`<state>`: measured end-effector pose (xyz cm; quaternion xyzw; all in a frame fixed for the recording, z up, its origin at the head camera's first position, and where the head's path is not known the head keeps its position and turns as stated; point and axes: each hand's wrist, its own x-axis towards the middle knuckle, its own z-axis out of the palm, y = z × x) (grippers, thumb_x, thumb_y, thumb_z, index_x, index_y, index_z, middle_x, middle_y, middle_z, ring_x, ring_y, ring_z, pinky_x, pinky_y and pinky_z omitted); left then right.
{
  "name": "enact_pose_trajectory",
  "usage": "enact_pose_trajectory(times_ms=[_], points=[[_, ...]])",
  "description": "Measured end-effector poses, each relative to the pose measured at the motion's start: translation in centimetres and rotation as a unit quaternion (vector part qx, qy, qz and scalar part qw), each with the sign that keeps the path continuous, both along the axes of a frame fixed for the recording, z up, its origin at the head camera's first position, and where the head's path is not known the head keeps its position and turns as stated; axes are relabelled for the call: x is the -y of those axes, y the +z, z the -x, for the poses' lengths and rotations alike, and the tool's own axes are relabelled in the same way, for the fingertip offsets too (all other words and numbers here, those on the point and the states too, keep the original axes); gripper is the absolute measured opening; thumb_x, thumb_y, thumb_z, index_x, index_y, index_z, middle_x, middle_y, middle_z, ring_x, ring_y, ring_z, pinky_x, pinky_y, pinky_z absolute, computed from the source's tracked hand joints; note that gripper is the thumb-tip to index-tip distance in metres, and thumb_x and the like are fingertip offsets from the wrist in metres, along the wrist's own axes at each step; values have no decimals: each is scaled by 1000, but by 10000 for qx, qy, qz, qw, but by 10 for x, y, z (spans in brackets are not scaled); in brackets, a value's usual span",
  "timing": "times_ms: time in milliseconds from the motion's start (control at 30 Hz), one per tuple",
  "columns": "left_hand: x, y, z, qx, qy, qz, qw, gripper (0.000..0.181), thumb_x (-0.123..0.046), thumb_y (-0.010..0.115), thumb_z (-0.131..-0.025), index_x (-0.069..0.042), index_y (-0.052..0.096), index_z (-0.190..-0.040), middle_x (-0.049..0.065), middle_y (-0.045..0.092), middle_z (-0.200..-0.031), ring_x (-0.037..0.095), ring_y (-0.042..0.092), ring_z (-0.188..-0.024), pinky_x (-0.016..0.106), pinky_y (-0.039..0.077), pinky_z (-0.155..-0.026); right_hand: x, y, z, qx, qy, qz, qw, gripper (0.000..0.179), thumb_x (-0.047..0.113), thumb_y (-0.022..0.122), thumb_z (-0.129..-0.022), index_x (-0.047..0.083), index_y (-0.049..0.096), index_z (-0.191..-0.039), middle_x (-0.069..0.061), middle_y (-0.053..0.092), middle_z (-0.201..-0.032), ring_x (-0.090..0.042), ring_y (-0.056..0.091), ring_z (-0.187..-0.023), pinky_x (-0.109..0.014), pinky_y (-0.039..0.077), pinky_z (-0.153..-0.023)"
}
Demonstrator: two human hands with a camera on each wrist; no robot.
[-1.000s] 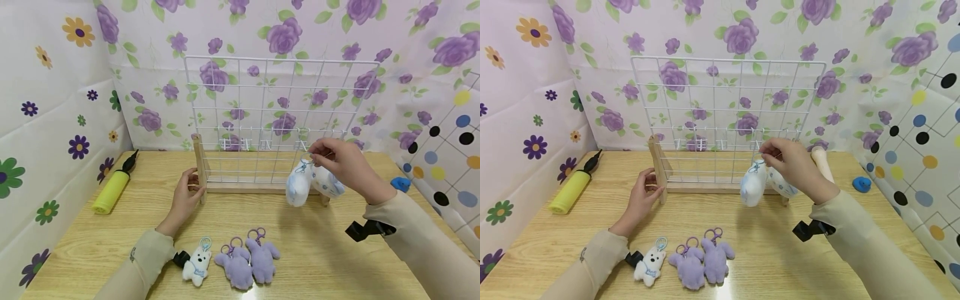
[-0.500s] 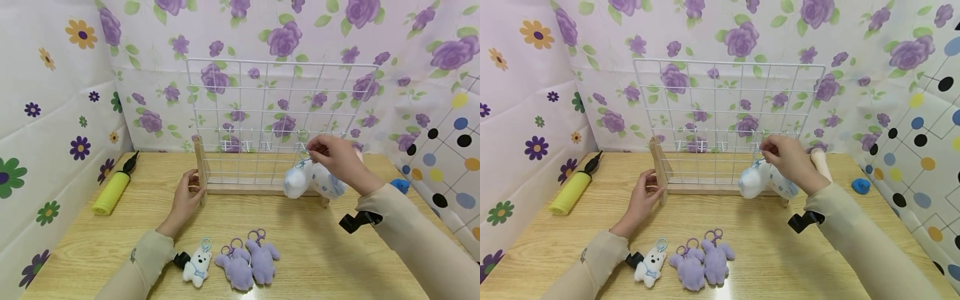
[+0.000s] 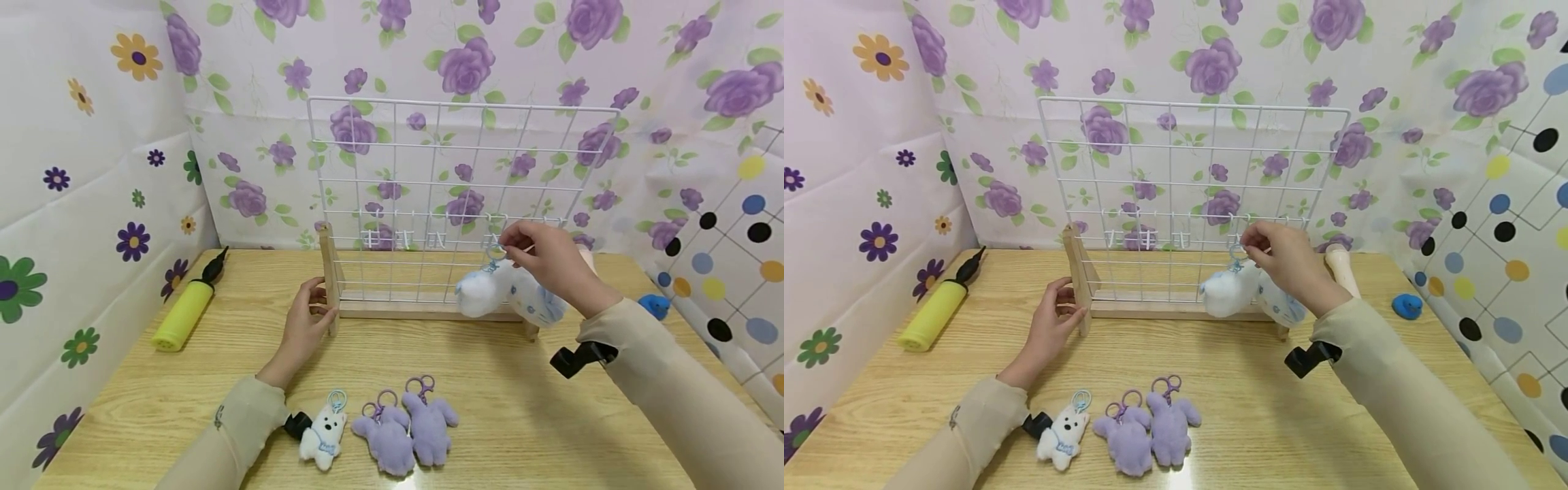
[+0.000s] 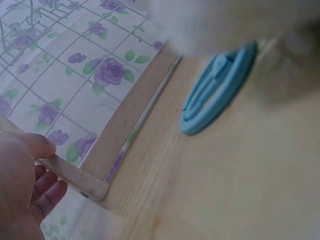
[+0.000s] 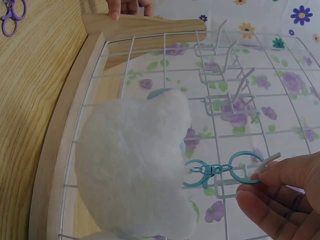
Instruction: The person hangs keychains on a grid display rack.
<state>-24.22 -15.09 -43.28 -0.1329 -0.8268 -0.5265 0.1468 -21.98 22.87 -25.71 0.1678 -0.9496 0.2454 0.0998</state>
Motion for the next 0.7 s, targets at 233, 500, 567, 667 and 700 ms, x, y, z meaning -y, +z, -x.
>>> enact_pose_trajectory(times_ms=[233, 500, 567, 667, 700], points=[[0, 0, 0, 1, 20, 38, 10000, 61, 5, 66, -86, 0, 37, -139, 22, 54, -117, 31, 57, -102, 37, 54, -84, 1, 1, 1, -77, 28, -24, 10000, 14, 6, 57, -95, 1, 63, -107, -17, 69, -100, -28, 68, -85, -46, 57, -78], [-1, 0, 0, -13, 16, 6, 10000, 60, 5, 66, -86, 0, 37, -139, 22, 54, -116, 31, 58, -103, 37, 55, -84, -2, 3, -3, -275, 2, -40, 9996, 16, 7, 57, -96, 1, 64, -108, -16, 67, -102, -29, 63, -93, -45, 55, -80], [-1, 0, 0, 13, 14, -10, 10000, 61, 5, 66, -86, 0, 37, -139, 22, 54, -116, 31, 57, -103, 38, 55, -84, -3, 4, -6, -341, -30, 22, 9994, 17, 8, 57, -96, 2, 64, -110, -17, 66, -102, -30, 62, -93, -43, 55, -80], [-1, 0, 0, 59, 11, -25, 10000, 62, 6, 66, -85, 0, 37, -139, 22, 54, -117, 31, 57, -103, 37, 54, -85, -3, 7, -11, -449, -74, 161, 9988, 18, 11, 58, -96, 3, 64, -110, -16, 65, -102, -30, 62, -91, -44, 54, -79], [-1, 0, 0, 81, 6, -35, 10000, 62, 5, 66, -85, -1, 37, -139, 22, 54, -117, 31, 57, -104, 37, 54, -85, -3, 8, -12, -489, -80, 206, 9986, 18, 12, 58, -96, 3, 64, -110, -16, 66, -102, -29, 62, -90, -44, 54, -78]])
